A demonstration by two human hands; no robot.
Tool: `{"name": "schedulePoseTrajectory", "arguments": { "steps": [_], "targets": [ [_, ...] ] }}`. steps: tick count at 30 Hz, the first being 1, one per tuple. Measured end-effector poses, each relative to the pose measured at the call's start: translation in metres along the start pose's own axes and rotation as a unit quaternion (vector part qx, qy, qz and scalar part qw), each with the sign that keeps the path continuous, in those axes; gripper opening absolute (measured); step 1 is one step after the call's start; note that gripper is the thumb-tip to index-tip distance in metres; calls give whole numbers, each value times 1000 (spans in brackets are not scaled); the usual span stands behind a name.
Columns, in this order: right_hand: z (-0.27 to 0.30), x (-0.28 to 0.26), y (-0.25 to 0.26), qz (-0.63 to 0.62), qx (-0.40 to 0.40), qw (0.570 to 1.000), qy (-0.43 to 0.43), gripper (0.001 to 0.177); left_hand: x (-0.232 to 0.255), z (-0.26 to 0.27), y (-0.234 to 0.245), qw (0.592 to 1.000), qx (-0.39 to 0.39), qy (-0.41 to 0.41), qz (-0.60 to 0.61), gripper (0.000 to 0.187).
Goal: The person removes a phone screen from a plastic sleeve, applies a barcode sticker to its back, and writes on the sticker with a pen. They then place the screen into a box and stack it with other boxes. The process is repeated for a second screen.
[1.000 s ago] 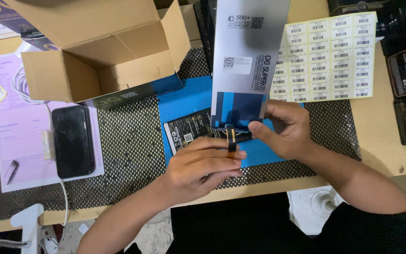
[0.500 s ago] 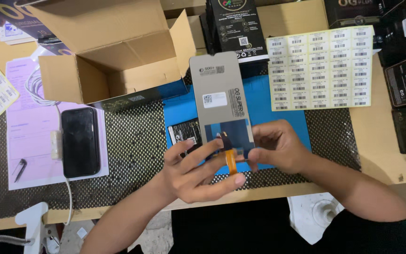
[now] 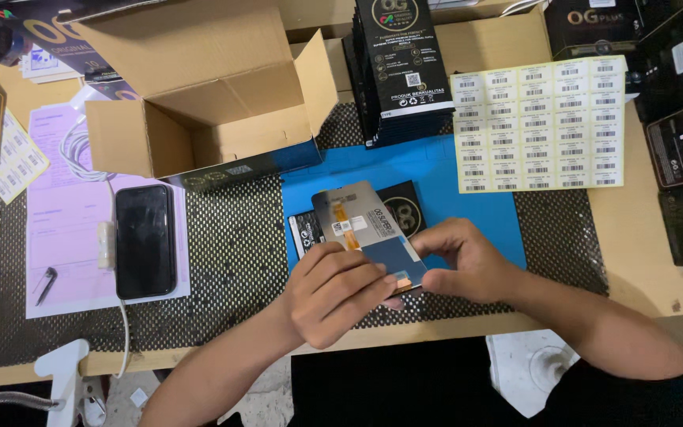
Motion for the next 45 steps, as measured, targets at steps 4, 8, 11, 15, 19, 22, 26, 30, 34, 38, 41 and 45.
{"name": "schedulePoseTrajectory", "arguments": {
  "steps": [4,8,11,15,19,22,26,30,34,38,41,45],
  "targets": [
    [-5,-6,15,116,66,987,86,51,-6,9,5,981,192,14,5,9],
    [-6,-21,26,297,159,937,96,58,-22,34,18,963,240,89,90,21],
    [-14,-18,15,258,87,962,5,61,-29,24,28,923,329,178,85,27],
    [-19,6,18,210,50,976,-9,15,-48,32,31,890,328,305,81,36],
    [-13,12,38,104,165,979,-51,10,-72,68,19,796,355,471,134,26],
    [-8,16,59,22,263,964,-25,13,-78,71,8,760,326,532,182,18],
    [-1,37,95,-75,371,926,-7,19,-81,86,-30,680,315,580,320,15],
    [-1,32,109,-91,402,911,3,24,-73,71,-36,691,272,574,346,16],
    [3,20,114,-19,448,894,23,21,-59,46,-40,678,213,568,415,32],
    [6,-22,102,253,472,835,128,10,-59,50,-52,697,160,547,436,45],
    [9,-35,83,414,447,766,205,8,-53,56,-62,678,159,543,470,37],
    [9,-28,47,510,391,720,264,9,-57,66,-68,684,165,545,457,34]
  ]
}}
Point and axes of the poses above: each hand's wrist, its own z-axis away from the middle knuckle, its own y-axis out of the back of the hand, x = y × z, the point moved 6 cm from there along -z, towards the middle knuckle, and after that the axes turned 3 degrees about z, right-handed, at the moved point
